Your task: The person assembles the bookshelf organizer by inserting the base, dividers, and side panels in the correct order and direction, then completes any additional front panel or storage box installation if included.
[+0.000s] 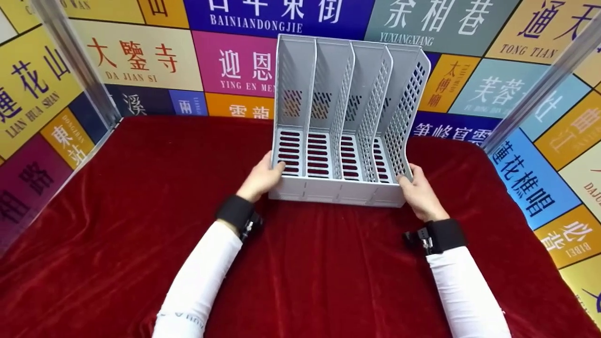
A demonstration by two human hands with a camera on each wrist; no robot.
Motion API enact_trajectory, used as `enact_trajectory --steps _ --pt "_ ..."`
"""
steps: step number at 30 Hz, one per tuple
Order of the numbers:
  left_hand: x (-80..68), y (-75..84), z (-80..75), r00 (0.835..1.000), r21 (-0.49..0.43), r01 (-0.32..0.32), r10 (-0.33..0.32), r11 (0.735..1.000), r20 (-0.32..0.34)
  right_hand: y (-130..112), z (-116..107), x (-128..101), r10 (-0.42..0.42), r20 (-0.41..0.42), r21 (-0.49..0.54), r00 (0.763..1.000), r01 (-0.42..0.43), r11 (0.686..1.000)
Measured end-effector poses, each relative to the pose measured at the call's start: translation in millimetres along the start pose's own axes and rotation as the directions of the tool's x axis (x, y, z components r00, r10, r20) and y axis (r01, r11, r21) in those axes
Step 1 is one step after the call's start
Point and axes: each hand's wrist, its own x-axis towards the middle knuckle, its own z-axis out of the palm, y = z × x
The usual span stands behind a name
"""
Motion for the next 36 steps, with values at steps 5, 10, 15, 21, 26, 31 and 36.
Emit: enact_trajectory --steps 5,10,15,21,26,31,36 --pt "0.3 -5.0 5.0 0.995 -0.03 -0.047 0.044 0.998 -0.094 7.7 4.6 2.4 -0.072 -0.049 -0.009 0.996 0.072 0.997" --pt "4.7 -6.5 7.4 0.992 -0.054 -0.015 0.008 0.998 -0.124 14.1 7.5 5.5 -0.094 -0.117 0.041 0.989 0.1 0.994" --pt "7.0 -3.6 6.1 0.994 -0.056 0.01 -0.016 0.998 -0.11 11.8 4.3 8.3 -0.093 -0.084 0.03 0.992 0.096 0.995" --pt "3.8 -0.7 -5.8 0.999 0.086 0.019 -0.015 0.996 -0.044 1.8 -9.9 4.2 -0.052 0.096 -0.057 0.994 0.057 0.997" --pt "-3.2 2.4 -16.6 0.998 0.154 -0.032 0.023 0.988 0.06 -4.7 -26.0 -3.2 -0.092 0.233 -0.277 0.968 0.157 0.948" --pt "-6.0 0.1 -18.2 0.99 0.115 -0.07 0.054 0.991 0.131 -3.6 -29.4 -3.2 -0.131 0.282 -0.454 0.95 0.252 0.854" --pt "-6.1 -1.3 -17.5 0.991 0.153 -0.075 0.056 0.985 0.125 0.5 -27.7 -3.0 -0.157 0.266 -0.471 0.951 0.27 0.84"
